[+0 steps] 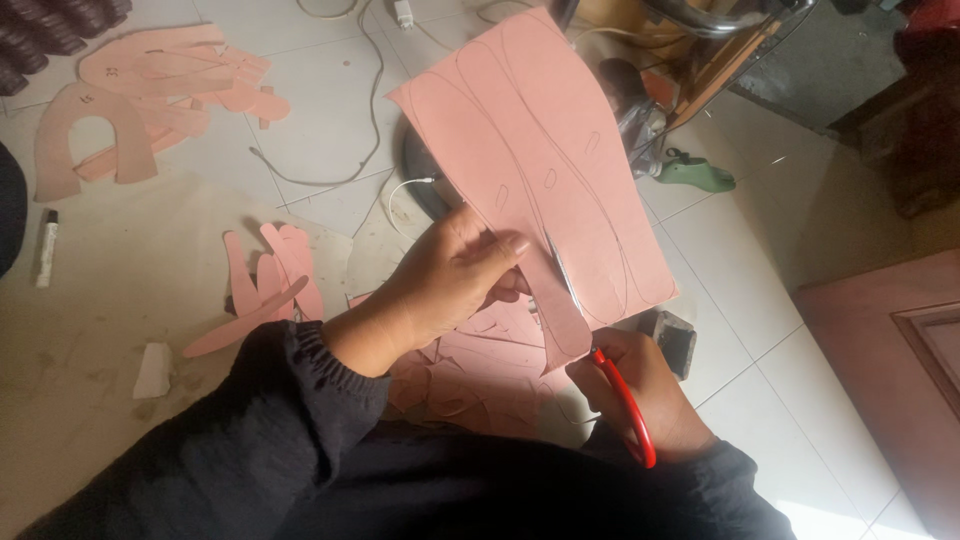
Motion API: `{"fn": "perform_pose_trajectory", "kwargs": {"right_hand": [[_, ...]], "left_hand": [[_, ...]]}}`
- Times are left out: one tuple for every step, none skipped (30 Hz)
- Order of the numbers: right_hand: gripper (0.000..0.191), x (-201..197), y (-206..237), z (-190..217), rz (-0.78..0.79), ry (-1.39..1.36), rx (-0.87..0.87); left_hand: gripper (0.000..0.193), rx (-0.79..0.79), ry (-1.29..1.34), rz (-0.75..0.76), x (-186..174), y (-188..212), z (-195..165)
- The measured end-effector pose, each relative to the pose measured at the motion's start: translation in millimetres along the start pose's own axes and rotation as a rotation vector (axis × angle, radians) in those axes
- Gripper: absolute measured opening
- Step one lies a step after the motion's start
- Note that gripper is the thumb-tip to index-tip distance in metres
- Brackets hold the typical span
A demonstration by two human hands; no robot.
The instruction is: The person is cutting a pink material with scissors, following pre-drawn outlines. They rotate the material to cut different sections and place the cut pieces on the floor.
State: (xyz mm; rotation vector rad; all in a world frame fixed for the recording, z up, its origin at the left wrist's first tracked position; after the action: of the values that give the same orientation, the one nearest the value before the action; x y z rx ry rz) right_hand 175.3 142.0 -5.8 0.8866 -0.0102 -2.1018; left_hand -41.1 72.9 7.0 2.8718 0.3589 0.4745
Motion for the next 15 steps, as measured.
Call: {"fn": "perform_pose_trajectory", "kwargs": {"right_hand": [[0.02, 0, -1, -4, 0.009, 0.015, 0.034], [0.02, 2, -1, -3, 0.022, -0.027, -0.008], [0.021, 4, -2, -3, 0.037, -0.07, -0.052], [0.023, 5, -2, -2, 0.051, -0.113, -0.097], [0.027, 6, -3, -4, 0.062, -0.121, -0.085], [0.034, 8, -4, -5, 0.075, -0.13, -0.072], [0.042, 8, -4, -5, 0.088, -0.138, -0.059], [0.044, 7, -3, -3, 0.077, -0.125, -0.103], [0.046, 7, -2, 1, 0.066, -0.112, -0.148], [0.048, 5, 0, 4, 0.056, -0.098, -0.194], [0.048, 6, 1, 5, 0.05, -0.145, -0.167], [0.048, 7, 2, 6, 0.044, -0.192, -0.139], [0.048, 8, 3, 6, 0.04, -0.239, -0.112], [0.051, 8, 3, 7, 0.031, -0.239, -0.085], [0.054, 8, 4, 7, 0.021, -0.238, -0.057]], "left_hand": [[0.031, -0.015, -0.025, 0.009, 1, -1, 1], [0.031, -0.02, -0.049, 0.033, 3, -1, 2], [0.031, -0.024, -0.073, 0.056, 5, 0, 3], [0.03, -0.027, -0.098, 0.078, 7, 0, 4], [0.03, -0.01, -0.12, 0.081, 9, 1, 4], [0.029, 0.007, -0.142, 0.084, 11, 1, 4], [0.029, 0.024, -0.163, 0.087, 14, 2, 3], [0.029, 0.005, -0.171, 0.077, 15, 1, 4], [0.029, -0.014, -0.179, 0.065, 17, 1, 5], [0.03, -0.032, -0.187, 0.054, 17, 1, 6], [0.029, 0.001, -0.193, 0.055, 19, 1, 4], [0.029, 0.034, -0.198, 0.056, 20, 2, 2], [0.029, 0.067, -0.203, 0.056, 21, 2, 1], [0.028, 0.054, -0.224, 0.046, 21, 2, 1], [0.028, 0.042, -0.245, 0.037, 21, 3, 1]]}}
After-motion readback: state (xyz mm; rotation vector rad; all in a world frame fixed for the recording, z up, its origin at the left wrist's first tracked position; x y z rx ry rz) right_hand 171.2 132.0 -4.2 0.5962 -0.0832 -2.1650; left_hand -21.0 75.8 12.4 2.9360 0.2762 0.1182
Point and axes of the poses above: each hand's wrist, its own y-axis away from the middle knuckle, its own x-axis out of the palm, z = x × y, the point moved 5 cm from there along -y, towards the middle knuckle, and after that the axes turned 8 degrees about -x, right-handed, at the moved point
